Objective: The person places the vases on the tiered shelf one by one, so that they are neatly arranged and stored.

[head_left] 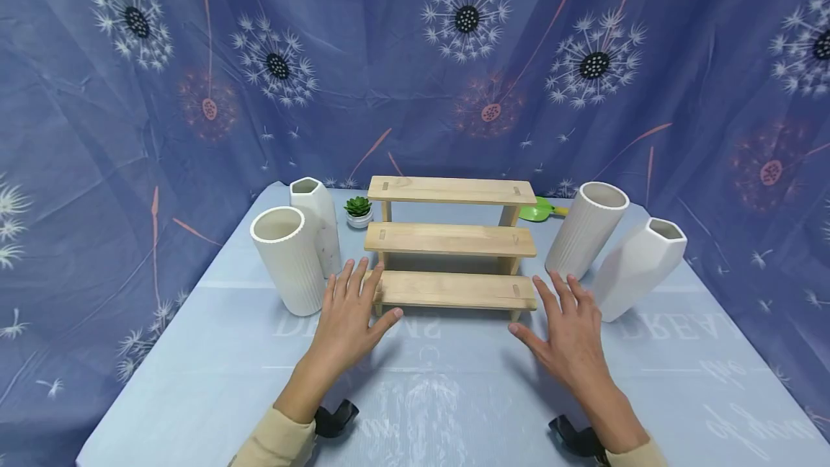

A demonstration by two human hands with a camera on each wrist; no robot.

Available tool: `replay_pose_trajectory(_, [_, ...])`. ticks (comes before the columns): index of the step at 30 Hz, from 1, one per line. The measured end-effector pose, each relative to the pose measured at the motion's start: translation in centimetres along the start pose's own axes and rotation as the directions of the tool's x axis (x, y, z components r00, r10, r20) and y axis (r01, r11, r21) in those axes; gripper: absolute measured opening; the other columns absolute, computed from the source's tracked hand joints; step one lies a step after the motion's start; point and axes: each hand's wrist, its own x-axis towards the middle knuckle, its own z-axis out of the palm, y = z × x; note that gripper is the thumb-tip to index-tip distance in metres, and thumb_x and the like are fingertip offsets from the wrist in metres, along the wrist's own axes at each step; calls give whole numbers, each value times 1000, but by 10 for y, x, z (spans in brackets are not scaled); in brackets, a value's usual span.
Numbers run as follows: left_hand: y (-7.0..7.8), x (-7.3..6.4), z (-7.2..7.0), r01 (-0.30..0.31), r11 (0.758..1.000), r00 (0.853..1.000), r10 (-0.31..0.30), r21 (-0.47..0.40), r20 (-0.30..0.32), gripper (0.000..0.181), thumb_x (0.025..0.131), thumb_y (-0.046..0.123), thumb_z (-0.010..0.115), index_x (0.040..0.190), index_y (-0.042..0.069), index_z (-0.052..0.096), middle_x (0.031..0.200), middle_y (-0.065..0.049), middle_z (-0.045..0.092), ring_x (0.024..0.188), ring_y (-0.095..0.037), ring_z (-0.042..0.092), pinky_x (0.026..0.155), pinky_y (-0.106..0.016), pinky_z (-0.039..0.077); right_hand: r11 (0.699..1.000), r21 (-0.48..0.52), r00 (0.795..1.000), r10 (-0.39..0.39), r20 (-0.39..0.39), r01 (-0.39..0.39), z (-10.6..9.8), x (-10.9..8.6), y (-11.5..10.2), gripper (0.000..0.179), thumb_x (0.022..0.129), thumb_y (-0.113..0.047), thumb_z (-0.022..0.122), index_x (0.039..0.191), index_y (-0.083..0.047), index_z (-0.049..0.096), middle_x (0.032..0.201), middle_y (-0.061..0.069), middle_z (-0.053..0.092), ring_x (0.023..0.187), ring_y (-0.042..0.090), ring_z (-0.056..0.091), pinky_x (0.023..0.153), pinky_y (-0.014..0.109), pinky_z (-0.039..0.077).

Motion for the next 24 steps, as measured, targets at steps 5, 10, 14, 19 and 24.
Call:
replay_pose_trajectory(5, [0, 0, -1, 7, 1000, 1000, -7, -18, -20, 75, 88, 54, 56, 147, 16, 32, 153, -17, 29, 144, -37, 18, 112, -60, 16, 998, 53, 997, -29, -78, 33, 1, -1, 4, 83, 78, -66, 60, 136, -7, 46, 141, 20, 42, 130, 44, 32, 93, 62, 27])
replay_pose_trajectory(10, [-2, 0, 0, 12, 998, 999, -15, -57, -52, 72, 87, 51, 59, 146, 17, 34, 150, -18, 33, 142, -36, 22, 110, -61, 19, 993, 121, 995, -2, -100, 14, -1, -3, 7, 77, 76, -50, 71, 134, -5, 48, 136, 22, 45, 126, 45, 34, 91, 61, 26])
replay_pose_trajectory(14, [-3, 0, 0, -3, 996, 995, -6, -95, -98, 70, 86, 46, 63, 143, 14, 38, 145, -19, 39, 137, -37, 29, 107, -60, 24, 988, 149, 995, 55, -87, -42, -3, -6, 8, 77, 72, -35, 79, 134, -4, 47, 135, 23, 45, 123, 43, 36, 91, 59, 27])
replay_pose_trajectory(19, [-6, 0, 0, -8, 990, 991, -12, -143, -132, 66, 86, 40, 65, 141, 12, 41, 140, -17, 42, 131, -35, 35, 103, -55, 30, 981, 176, 991, 97, -89, -80, -5, -7, 11, 75, 71, -26, 80, 134, -4, 46, 133, 22, 47, 118, 41, 38, 92, 56, 27])
replay_pose_trajectory(24, [-9, 1, 1, -6, 984, 988, -23, -181, -155, 64, 86, 39, 65, 139, 12, 43, 136, -15, 44, 127, -34, 37, 98, -53, 32, 966, 224, 985, 151, -88, -129, -10, -6, 12, 69, 75, -23, 78, 134, -3, 46, 130, 23, 49, 113, 39, 40, 90, 53, 30])
